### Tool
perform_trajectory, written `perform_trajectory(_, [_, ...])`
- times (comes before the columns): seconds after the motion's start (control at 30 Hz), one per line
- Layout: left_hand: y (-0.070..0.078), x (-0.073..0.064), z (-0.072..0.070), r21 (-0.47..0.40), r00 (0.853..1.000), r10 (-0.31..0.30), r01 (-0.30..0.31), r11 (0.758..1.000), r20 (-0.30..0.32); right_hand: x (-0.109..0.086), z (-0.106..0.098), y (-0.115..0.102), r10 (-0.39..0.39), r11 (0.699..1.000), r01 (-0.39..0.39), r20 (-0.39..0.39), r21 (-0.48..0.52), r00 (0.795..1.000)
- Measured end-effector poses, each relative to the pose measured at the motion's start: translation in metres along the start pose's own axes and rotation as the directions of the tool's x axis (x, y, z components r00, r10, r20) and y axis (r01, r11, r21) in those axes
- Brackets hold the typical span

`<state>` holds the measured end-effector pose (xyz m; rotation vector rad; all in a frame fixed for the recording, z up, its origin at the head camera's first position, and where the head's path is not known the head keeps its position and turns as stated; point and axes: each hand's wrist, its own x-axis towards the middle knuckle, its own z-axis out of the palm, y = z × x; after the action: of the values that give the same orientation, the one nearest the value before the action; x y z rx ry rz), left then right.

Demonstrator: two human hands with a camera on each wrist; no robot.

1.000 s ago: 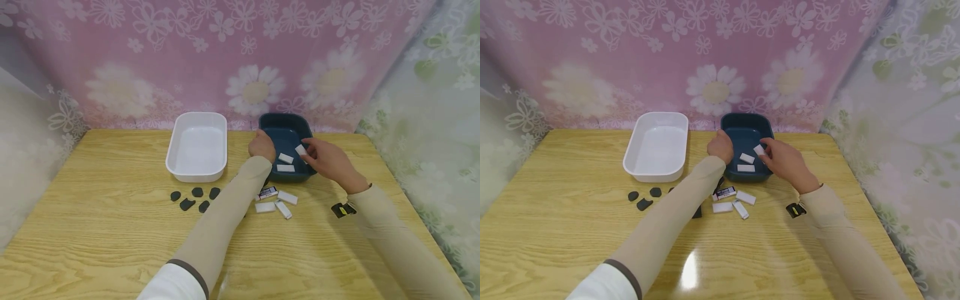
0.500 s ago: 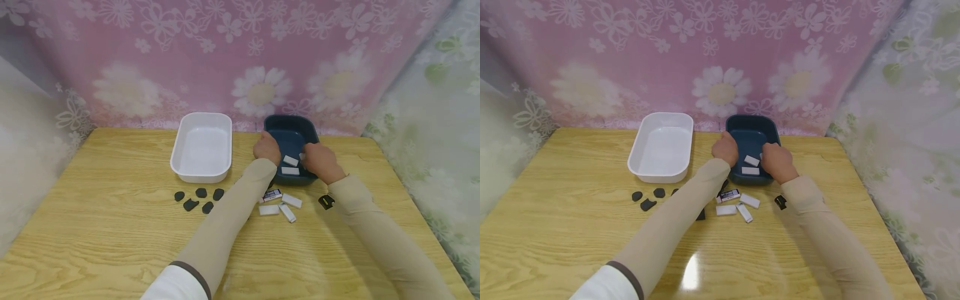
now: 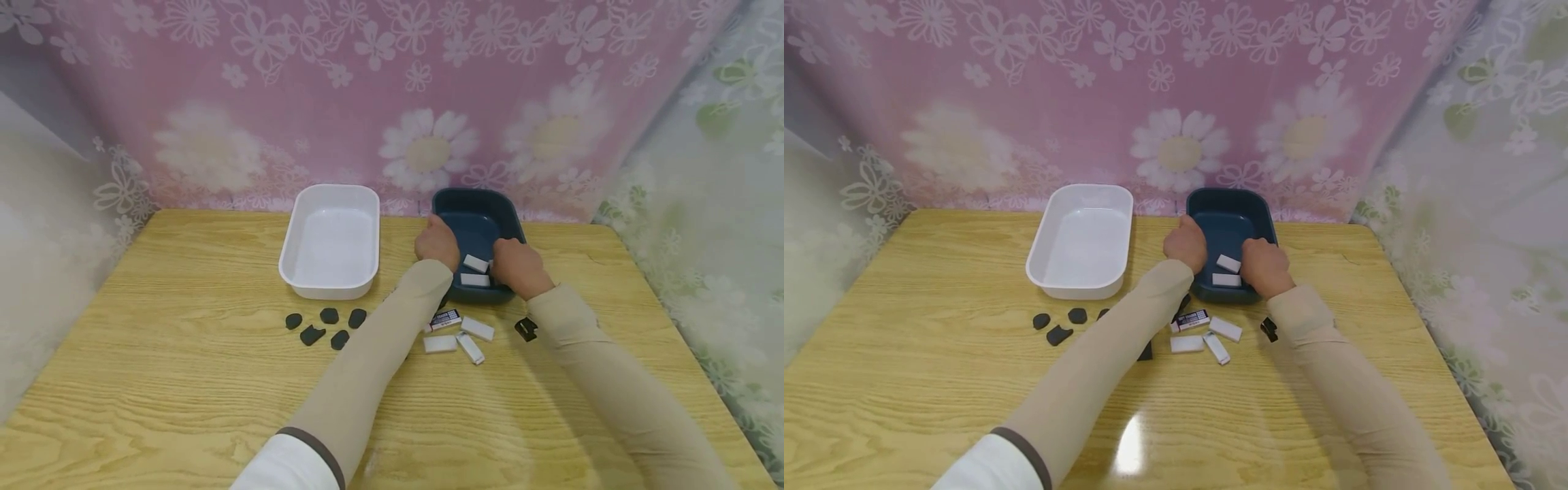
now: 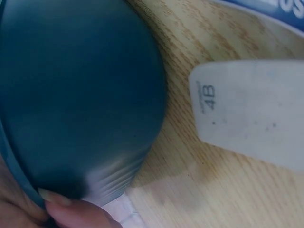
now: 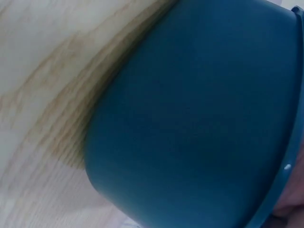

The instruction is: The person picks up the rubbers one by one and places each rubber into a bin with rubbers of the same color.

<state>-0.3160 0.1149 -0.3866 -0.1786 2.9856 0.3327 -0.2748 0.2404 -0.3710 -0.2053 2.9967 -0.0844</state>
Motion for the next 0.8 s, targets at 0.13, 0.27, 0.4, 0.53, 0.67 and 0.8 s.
perform_trajectory(0.13, [0.002, 0.001, 0.002, 0.0, 1.0, -0.008, 0.008, 1.0, -0.007, -0.002, -0.004, 0.001, -0.007, 1.0, 0.006, 0.036, 0.021, 0.999])
perform_trajectory(0.27, [0.001, 0.003, 0.004, 0.0, 1.0, -0.008, 0.008, 1.0, -0.005, -0.006, -0.011, 0.0, -0.01, 0.999, 0.008, 0.048, 0.034, 0.999])
perform_trajectory(0.4, [0.001, 0.003, 0.004, -0.013, 1.0, -0.003, 0.003, 1.0, 0.002, -0.021, -0.022, -0.003, -0.041, 0.998, 0.04, 0.011, 0.042, 0.999])
perform_trajectory(0.53, [0.001, 0.003, 0.005, -0.008, 1.0, 0.001, -0.001, 1.0, 0.003, -0.045, -0.026, 0.001, -0.103, 0.987, 0.112, -0.083, 0.119, 0.991])
perform_trajectory(0.67, [0.0, 0.002, 0.004, -0.003, 1.0, 0.012, -0.012, 1.0, -0.01, -0.072, -0.019, 0.006, -0.172, 0.948, 0.217, -0.197, 0.234, 0.965])
perform_trajectory(0.8, [-0.001, 0.0, 0.002, 0.005, 1.0, 0.024, -0.024, 1.0, -0.005, -0.096, -0.006, 0.007, -0.28, 0.886, 0.355, -0.268, 0.298, 0.922])
